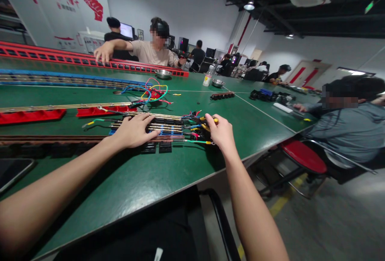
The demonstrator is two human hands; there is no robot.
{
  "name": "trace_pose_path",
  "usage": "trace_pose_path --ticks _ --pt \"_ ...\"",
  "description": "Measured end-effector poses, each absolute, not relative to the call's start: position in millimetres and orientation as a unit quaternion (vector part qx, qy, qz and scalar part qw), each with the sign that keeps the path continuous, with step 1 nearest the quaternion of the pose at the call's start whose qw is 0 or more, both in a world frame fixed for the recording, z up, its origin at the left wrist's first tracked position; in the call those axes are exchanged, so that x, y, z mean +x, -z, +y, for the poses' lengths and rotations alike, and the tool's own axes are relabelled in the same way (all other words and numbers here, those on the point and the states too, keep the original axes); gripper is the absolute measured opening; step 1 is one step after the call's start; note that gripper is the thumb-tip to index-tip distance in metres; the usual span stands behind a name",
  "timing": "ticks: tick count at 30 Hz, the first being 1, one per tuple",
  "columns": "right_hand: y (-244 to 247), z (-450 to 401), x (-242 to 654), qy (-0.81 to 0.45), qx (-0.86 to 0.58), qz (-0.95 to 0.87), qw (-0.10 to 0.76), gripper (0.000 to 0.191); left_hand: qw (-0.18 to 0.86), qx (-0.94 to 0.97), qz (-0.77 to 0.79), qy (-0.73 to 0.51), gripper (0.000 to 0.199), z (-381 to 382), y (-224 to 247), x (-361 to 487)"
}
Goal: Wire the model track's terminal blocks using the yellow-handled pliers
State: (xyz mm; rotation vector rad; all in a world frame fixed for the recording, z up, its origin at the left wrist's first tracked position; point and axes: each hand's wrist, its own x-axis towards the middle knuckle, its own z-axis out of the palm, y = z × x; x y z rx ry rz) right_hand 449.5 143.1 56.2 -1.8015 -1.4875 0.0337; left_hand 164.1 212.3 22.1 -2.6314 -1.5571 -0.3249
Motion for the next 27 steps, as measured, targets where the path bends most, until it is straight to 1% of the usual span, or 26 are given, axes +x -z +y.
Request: trace_pose_path --ticks 3,6,12,17,23,27 --pt "-61.6 138.3 452.7 0.075 -0.723 -0.573 0.379 0.053 0.032 -0.855 -0.507 0.106 0.075 212.2 -22.4 164.5" --pt "-65.7 137.3 459.7 0.107 -0.733 -0.554 0.381 0.054 0.033 -0.856 -0.505 0.109 0.074 211.8 -23.0 164.5" --pt "-69.8 146.9 471.5 0.091 -0.737 -0.552 0.38 0.051 0.03 -0.855 -0.505 0.111 0.074 211.5 -22.8 163.9" --pt "-79.8 154.4 471.8 0.115 -0.74 -0.554 0.364 0.05 0.032 -0.856 -0.505 0.108 0.073 211.8 -22.7 164.0" --pt "-83.2 165.5 466.1 0.099 -0.743 -0.582 0.314 0.046 0.033 -0.856 -0.506 0.105 0.074 212.4 -22.7 163.9" --pt "-84.9 178.2 469.6 0.08 -0.74 -0.589 0.314 0.048 0.034 -0.855 -0.506 0.11 0.073 212.8 -22.4 164.1"
